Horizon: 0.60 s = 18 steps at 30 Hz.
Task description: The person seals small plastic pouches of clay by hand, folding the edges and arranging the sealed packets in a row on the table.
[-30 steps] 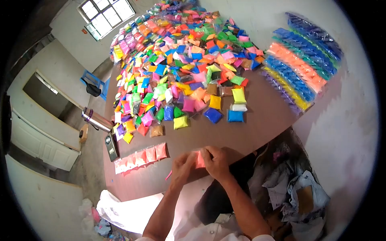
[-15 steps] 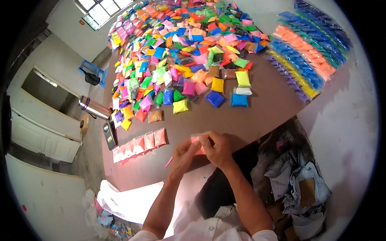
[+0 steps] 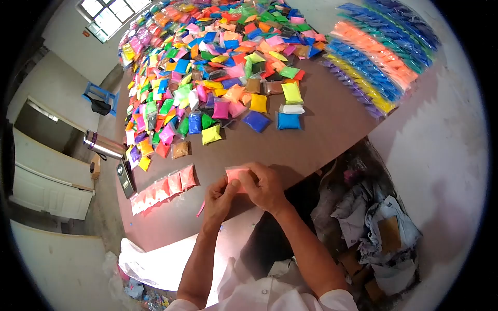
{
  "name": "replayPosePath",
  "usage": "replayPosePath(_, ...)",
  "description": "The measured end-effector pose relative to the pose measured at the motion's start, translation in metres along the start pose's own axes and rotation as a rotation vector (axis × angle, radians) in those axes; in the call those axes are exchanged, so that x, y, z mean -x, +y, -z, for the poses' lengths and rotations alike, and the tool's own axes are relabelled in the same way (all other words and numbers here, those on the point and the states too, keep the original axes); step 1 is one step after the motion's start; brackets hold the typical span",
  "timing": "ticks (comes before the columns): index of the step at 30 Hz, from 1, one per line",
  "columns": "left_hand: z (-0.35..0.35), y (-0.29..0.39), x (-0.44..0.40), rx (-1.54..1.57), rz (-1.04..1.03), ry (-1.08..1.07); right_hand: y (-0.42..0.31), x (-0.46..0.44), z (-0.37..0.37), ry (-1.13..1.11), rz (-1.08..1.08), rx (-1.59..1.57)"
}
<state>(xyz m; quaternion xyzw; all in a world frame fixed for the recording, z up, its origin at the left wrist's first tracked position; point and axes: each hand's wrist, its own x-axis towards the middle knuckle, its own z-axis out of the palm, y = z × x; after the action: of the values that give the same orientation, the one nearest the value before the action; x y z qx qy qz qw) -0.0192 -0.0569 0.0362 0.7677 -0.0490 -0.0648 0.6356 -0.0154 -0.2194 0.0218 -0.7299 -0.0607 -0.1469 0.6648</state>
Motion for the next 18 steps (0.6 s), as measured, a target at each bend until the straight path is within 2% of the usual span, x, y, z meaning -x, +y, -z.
replayPosePath(3,-0.002,0.005,-0.001,0.045,-0.021,0.009,0.007,0.002,0.001,-0.027,-0.087,-0.048)
replayPosePath(7,-0.007,0.001,0.0,-0.02,-0.058,-0.004,0.002,0.002,0.004,0.006,-0.079,-0.056)
replayPosePath(11,-0.001,0.005,0.001,-0.115,0.006,-0.059,-0.001,0.002,0.005,0.038,-0.114,-0.08)
replayPosePath(16,0.0,-0.001,0.001,0.088,0.0,-0.037,0.0,0.0,0.005,-0.008,-0.066,-0.025)
replayPosePath(18,0.001,-0.002,0.001,0.079,0.008,-0.036,0.001,0.0,0.005,-0.027,-0.099,-0.085)
